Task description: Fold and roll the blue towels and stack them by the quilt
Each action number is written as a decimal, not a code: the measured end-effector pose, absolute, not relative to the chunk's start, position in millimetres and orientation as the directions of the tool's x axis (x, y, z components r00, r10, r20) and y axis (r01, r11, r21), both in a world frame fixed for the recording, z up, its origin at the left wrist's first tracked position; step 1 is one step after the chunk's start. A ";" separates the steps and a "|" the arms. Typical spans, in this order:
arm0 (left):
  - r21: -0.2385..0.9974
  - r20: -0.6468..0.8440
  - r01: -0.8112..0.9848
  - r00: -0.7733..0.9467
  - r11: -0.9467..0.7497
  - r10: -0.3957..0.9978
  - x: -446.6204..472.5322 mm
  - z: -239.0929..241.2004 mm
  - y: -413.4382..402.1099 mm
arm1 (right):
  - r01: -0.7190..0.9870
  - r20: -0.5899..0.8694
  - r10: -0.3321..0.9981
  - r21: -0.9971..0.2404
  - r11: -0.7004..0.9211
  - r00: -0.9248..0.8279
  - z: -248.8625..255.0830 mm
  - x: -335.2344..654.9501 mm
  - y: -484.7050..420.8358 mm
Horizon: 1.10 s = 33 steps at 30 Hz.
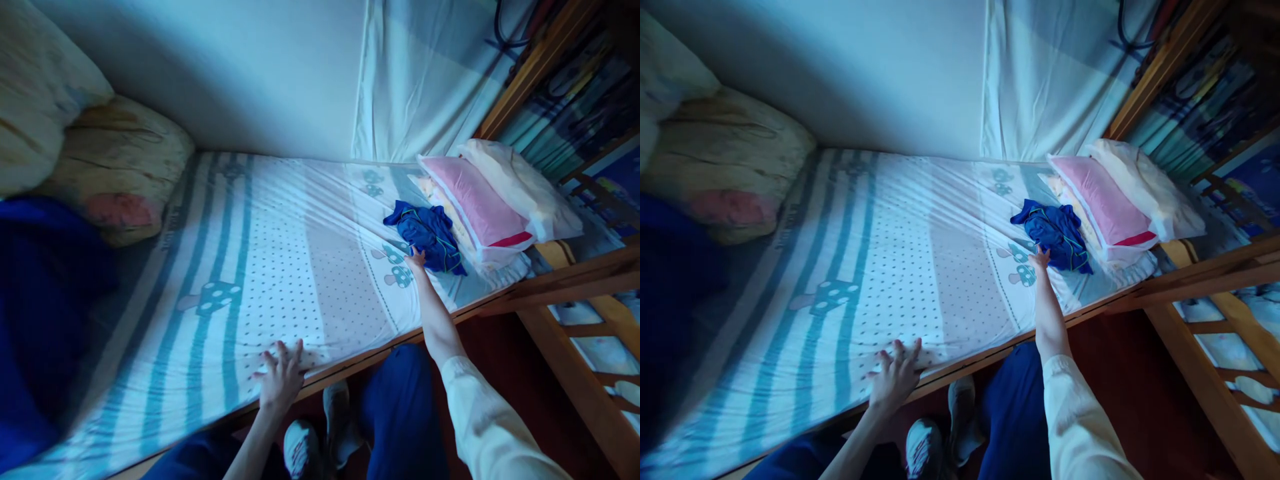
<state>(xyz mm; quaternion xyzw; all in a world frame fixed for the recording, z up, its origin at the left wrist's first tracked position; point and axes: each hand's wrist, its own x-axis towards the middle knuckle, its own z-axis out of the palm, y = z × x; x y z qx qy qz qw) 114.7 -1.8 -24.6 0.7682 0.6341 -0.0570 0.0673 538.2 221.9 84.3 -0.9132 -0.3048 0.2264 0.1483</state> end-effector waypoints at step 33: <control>0.002 -0.140 0.987 0.161 -0.162 0.977 117.1 -38.3 0.4 | 0.431 -0.117 0.863 -0.828 -0.358 0.492 50.2 433.6 77.5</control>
